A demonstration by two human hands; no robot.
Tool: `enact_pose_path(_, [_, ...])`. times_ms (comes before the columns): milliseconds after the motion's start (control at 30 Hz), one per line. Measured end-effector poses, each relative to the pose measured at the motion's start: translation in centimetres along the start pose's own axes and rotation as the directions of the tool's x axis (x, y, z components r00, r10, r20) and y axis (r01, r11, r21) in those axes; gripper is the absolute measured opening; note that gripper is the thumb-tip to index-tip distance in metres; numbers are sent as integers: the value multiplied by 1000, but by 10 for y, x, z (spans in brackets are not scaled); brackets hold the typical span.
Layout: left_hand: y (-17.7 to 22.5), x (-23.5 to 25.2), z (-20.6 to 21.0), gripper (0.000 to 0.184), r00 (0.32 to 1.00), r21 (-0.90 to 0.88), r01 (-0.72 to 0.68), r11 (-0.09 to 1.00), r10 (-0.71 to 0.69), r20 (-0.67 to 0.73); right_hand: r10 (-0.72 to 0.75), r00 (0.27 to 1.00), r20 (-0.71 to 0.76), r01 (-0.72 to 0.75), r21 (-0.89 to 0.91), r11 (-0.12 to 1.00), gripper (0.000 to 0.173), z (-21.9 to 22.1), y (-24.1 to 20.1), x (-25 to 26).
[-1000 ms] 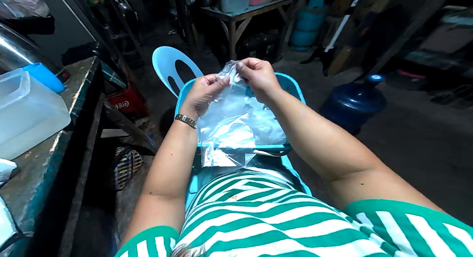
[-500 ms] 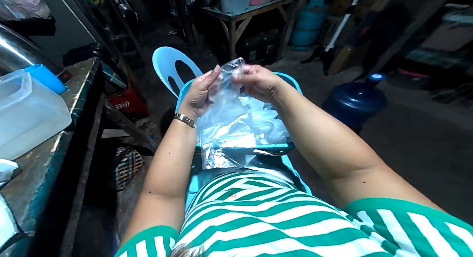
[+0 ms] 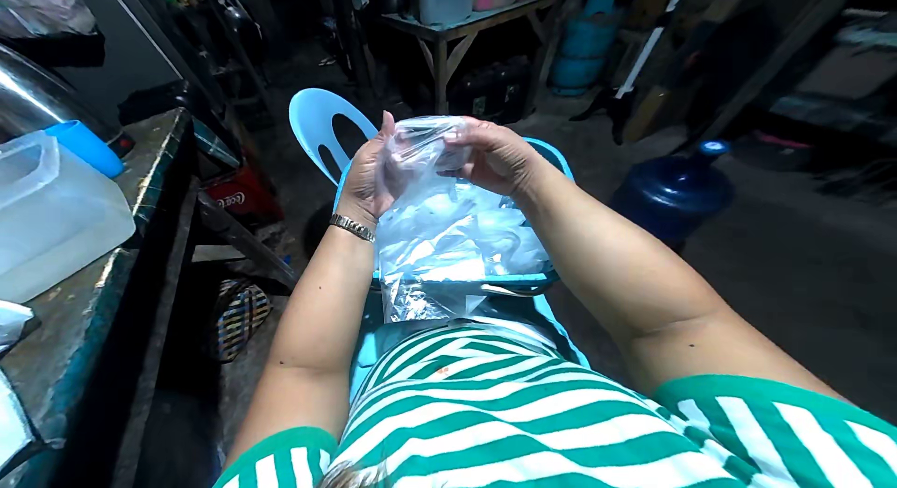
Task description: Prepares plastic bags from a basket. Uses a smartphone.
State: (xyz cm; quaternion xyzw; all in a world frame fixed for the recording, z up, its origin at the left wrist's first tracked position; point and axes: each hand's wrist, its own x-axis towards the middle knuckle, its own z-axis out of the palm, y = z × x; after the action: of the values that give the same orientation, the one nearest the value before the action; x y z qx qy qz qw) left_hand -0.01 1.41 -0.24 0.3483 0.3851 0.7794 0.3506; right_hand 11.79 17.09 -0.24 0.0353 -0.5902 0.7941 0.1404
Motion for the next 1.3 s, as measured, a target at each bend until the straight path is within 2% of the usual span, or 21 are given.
enact_pose_path(67, [-2,-2,-7,23,991,43,-41,998,35,130,-45,998,-54,52,135,989,16,1,1,2])
enact_pose_path(167, [-2,-2,-7,37,975,191,-66,979,22,222,-104,991,-88,124,269,955,21,1,2,3])
enact_pose_path(267, [-4,0,4,32,997,357,-63,932,74,-16,-98,992,-83,110,145,983,22,-1,2,2])
enact_pose_path(333, [-7,7,6,30,962,465,-75,882,187,-200,-77,997,-25,77,-13,997,13,-3,1,1])
enact_pose_path(367, [-8,10,5,29,938,496,-82,864,236,-256,-53,998,-46,50,-66,997,17,0,0,2])
enact_pose_path(467, [-9,12,0,22,908,582,-64,811,290,-304,52,965,-257,-98,-172,980,43,3,-3,7])
enact_pose_path(533, [-10,12,-1,19,916,679,-40,734,298,-268,52,940,-338,-179,-354,918,50,-5,-1,12])
enact_pose_path(633, [-11,14,-2,19,958,860,44,508,221,-180,-48,958,-281,-190,-756,626,27,-24,10,22])
enact_pose_path(733, [-12,16,-5,24,997,984,73,165,6,-75,-28,972,-233,-215,-933,289,22,-32,19,24])
enact_pose_path(767, [-15,17,-6,26,997,996,44,83,-74,-38,37,973,-226,-229,-954,194,23,-34,24,25])
enact_pose_path(833, [-28,20,-7,32,976,998,-63,20,-207,66,254,948,-191,-198,-980,3,23,-33,34,28])
enact_pose_path(900, [-39,21,-5,35,917,993,-119,-7,-384,107,502,851,-153,-84,-984,-157,24,-25,40,31])
enact_pose_path(933, [-41,21,-4,37,871,991,-112,-69,-487,64,578,804,-141,-34,-981,-191,23,-22,41,32])
enact_pose_path(967, [-44,21,-2,37,815,983,-101,-154,-579,-7,585,801,-125,-14,-981,-191,23,-22,40,31])
enact_pose_path(1000, [-45,21,-1,37,753,968,-97,-232,-653,-81,531,841,-106,-23,-987,-161,22,-23,36,30])
enact_pose_path(1067, [-45,23,2,35,678,947,-95,-308,-717,-165,293,955,-53,-54,-999,-6,22,-24,25,24])
enact_pose_path(1133, [-41,24,0,35,733,965,-68,-252,-669,-122,75,997,1,-14,-980,200,26,-19,11,15])
enact_pose_path(1167, [-37,25,-1,34,774,977,-54,-205,-627,-88,38,999,39,25,-945,327,28,-14,4,9])
enact_pose_path(1233, [-31,25,-2,27,841,988,-78,-135,-541,-7,136,971,199,92,-827,555,18,-5,-8,-7])
enact_pose_path(1267, [-28,26,-1,23,856,989,-81,-124,-516,5,210,934,288,110,-794,598,26,-1,-11,-14])
enact_pose_path(1300, [-25,26,0,21,868,993,-58,-106,-497,-3,288,892,350,117,-792,599,41,2,-14,-19])
